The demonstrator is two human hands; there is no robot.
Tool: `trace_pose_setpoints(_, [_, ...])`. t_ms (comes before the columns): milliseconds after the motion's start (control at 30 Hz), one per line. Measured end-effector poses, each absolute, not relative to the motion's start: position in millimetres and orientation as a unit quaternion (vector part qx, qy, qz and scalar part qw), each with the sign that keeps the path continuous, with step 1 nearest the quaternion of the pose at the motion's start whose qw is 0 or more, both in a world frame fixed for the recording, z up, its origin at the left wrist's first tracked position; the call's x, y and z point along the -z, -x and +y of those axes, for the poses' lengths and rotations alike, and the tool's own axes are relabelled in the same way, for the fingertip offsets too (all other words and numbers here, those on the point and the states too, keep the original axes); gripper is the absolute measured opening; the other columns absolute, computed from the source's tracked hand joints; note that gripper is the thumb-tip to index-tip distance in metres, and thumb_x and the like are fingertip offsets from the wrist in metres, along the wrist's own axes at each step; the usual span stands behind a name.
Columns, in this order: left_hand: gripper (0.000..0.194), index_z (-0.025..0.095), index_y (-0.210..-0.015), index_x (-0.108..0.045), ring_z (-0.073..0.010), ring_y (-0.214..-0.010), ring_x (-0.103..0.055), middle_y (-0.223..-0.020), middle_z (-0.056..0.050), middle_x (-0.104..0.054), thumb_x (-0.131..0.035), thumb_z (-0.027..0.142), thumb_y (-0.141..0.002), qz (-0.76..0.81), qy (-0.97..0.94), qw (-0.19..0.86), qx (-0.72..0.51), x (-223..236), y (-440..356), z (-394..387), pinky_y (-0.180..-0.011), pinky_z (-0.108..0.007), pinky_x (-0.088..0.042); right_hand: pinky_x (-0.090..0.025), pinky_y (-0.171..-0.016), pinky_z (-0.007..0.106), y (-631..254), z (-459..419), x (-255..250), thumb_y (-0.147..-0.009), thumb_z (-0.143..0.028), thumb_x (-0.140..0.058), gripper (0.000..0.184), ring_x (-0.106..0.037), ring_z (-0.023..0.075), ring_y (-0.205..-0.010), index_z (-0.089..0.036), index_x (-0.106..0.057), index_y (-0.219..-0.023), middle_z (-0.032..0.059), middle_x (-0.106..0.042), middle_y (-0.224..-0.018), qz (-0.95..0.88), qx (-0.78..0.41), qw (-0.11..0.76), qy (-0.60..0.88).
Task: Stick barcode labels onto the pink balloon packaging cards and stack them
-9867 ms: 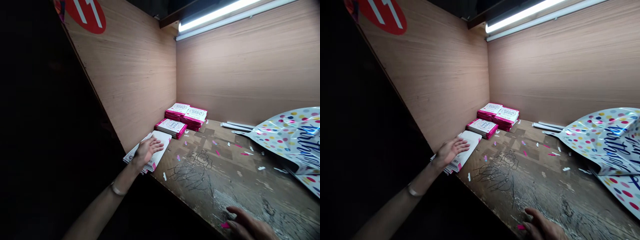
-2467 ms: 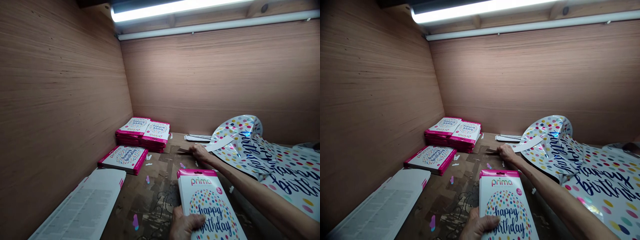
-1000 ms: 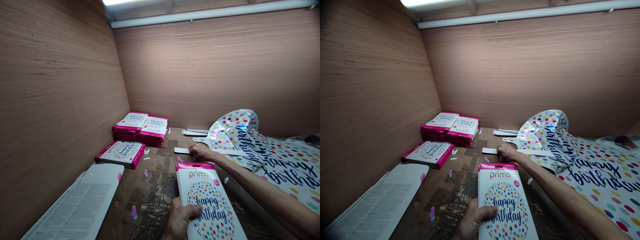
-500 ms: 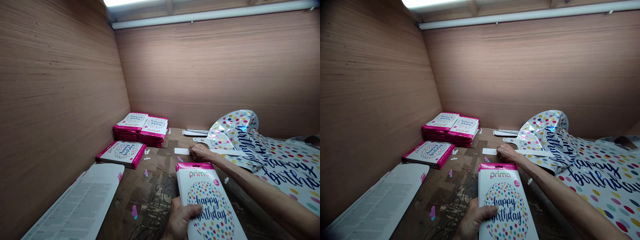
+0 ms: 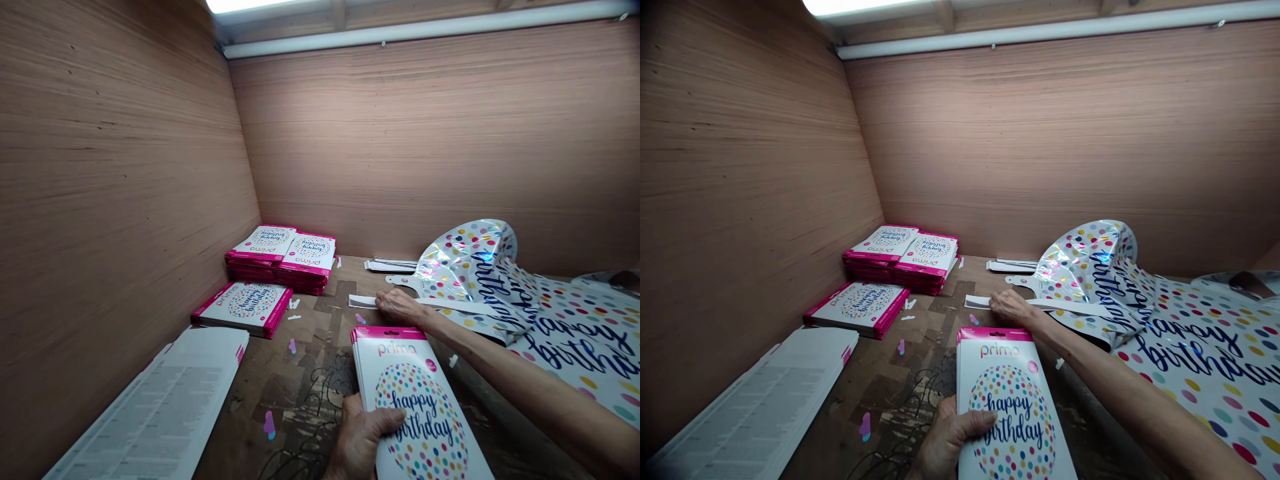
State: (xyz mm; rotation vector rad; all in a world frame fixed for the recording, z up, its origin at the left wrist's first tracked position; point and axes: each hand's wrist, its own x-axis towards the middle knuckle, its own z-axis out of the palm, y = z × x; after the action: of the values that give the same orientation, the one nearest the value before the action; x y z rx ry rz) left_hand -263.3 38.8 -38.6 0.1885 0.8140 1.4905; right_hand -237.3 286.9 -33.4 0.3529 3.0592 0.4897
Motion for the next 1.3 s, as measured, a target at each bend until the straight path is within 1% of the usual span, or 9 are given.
trace_pose_setpoints(167, [0.042, 0.003, -0.089, -0.067, -0.0383, -0.085, -0.064, -0.088, -0.02, -0.069, -0.072, 0.012, -0.048, 0.363, -0.054, 0.65, -0.666, 43, 263, 39, -0.082, -0.051, -0.044, -0.033, -0.054, 0.028, 235, 285, 45, -0.084, -0.007, -0.034, 0.023, -0.055, 0.0215, -0.075, -0.011, -0.057, -0.084, 0.0136, -0.059, -0.084, 0.976, -0.19, -0.029, -0.1])
trace_pose_setpoints(333, [0.044, 0.0, -0.092, -0.066, -0.0391, -0.083, -0.064, -0.085, -0.021, -0.069, -0.071, 0.012, -0.05, 0.357, -0.075, 0.658, -0.659, 35, 263, 38, -0.082, -0.051, -0.044, -0.033, -0.058, 0.027, 223, 302, 35, -0.077, -0.003, -0.037, 0.018, -0.052, 0.0185, -0.065, -0.012, -0.053, -0.081, 0.01, -0.058, -0.075, 0.965, -0.188, -0.085, -0.161])
trace_pose_setpoints(467, [0.038, 0.002, -0.087, -0.066, -0.0377, -0.084, -0.064, -0.082, -0.02, -0.07, -0.071, 0.011, -0.051, 0.374, -0.051, 0.648, -0.662, 33, 263, 37, -0.083, -0.05, -0.044, -0.029, -0.054, 0.025, 205, 321, -3, -0.077, -0.001, -0.032, 0.025, -0.052, 0.0171, -0.064, -0.011, -0.052, -0.088, 0.0094, -0.058, -0.076, 0.946, -0.185, -0.14, -0.226])
trace_pose_setpoints(600, [0.043, 0.001, -0.092, -0.065, -0.0392, -0.085, -0.064, -0.085, -0.021, -0.069, -0.071, 0.011, -0.05, 0.374, -0.053, 0.656, -0.654, 32, 263, 38, -0.082, -0.053, -0.044, -0.028, -0.055, 0.026, 179, 308, -58, -0.08, -0.005, -0.03, 0.024, -0.052, 0.018, -0.067, -0.011, -0.052, -0.089, 0.0118, -0.059, -0.082, 0.931, -0.188, -0.181, -0.254])
trace_pose_setpoints(700, [0.04, 0.002, -0.092, -0.064, -0.0379, -0.083, -0.064, -0.085, -0.02, -0.07, -0.071, 0.009, -0.053, 0.39, -0.029, 0.646, -0.655, 25, 261, 37, -0.082, -0.054, -0.045, -0.027, -0.054, 0.025, 153, 270, -83, -0.081, -0.011, -0.034, 0.018, -0.049, 0.0153, -0.06, -0.015, -0.051, -0.083, 0.0064, -0.058, -0.074, 0.947, -0.148, -0.158, -0.236])
trace_pose_setpoints(767, [0.037, 0.003, -0.092, -0.064, -0.0368, -0.084, -0.065, -0.085, -0.02, -0.07, -0.07, 0.008, -0.056, 0.397, -0.022, 0.644, -0.654, 20, 260, 36, -0.083, -0.054, -0.045, -0.027, -0.053, 0.025, 133, 243, -83, -0.081, -0.015, -0.037, 0.013, -0.047, 0.0141, -0.056, -0.018, -0.049, -0.077, 0.0039, -0.057, -0.068, 0.966, -0.072, -0.102, -0.229])
trace_pose_setpoints(933, [0.034, 0.002, -0.094, -0.064, -0.0352, -0.084, -0.065, -0.085, -0.019, -0.07, -0.07, 0.008, -0.061, 0.393, -0.034, 0.648, -0.651, 13, 259, 37, -0.085, -0.051, -0.045, -0.029, -0.054, 0.025, 93, 205, -40, -0.081, -0.015, -0.038, 0.013, -0.05, 0.0154, -0.061, -0.019, -0.048, -0.074, 0.0043, -0.06, -0.071, 0.96, 0.08, 0.019, -0.266])
trace_pose_setpoints(1100, [0.036, 0.003, -0.099, -0.063, -0.0357, -0.091, -0.063, -0.089, -0.019, -0.07, -0.069, 0.008, -0.064, 0.395, -0.034, 0.648, -0.65, 13, 258, 38, -0.086, -0.053, -0.045, -0.028, -0.054, 0.025, 81, 196, -9, -0.082, -0.014, -0.037, 0.013, -0.051, 0.0146, -0.06, -0.019, -0.047, -0.077, 0.0027, -0.06, -0.071, 0.954, 0.138, 0.014, -0.267])
trace_pose_setpoints(1300, [0.041, 0.002, -0.101, -0.062, -0.0382, -0.094, -0.061, -0.093, -0.02, -0.069, -0.071, 0.008, -0.061, 0.408, -0.035, 0.646, -0.644, 8, 258, 37, -0.087, -0.056, -0.043, -0.025, -0.052, 0.025, 94, 185, -12, -0.08, -0.013, -0.04, 0.011, -0.045, 0.0127, -0.056, -0.019, -0.045, -0.071, 0.0013, -0.056, -0.066, 0.961, 0.126, -0.001, -0.248])
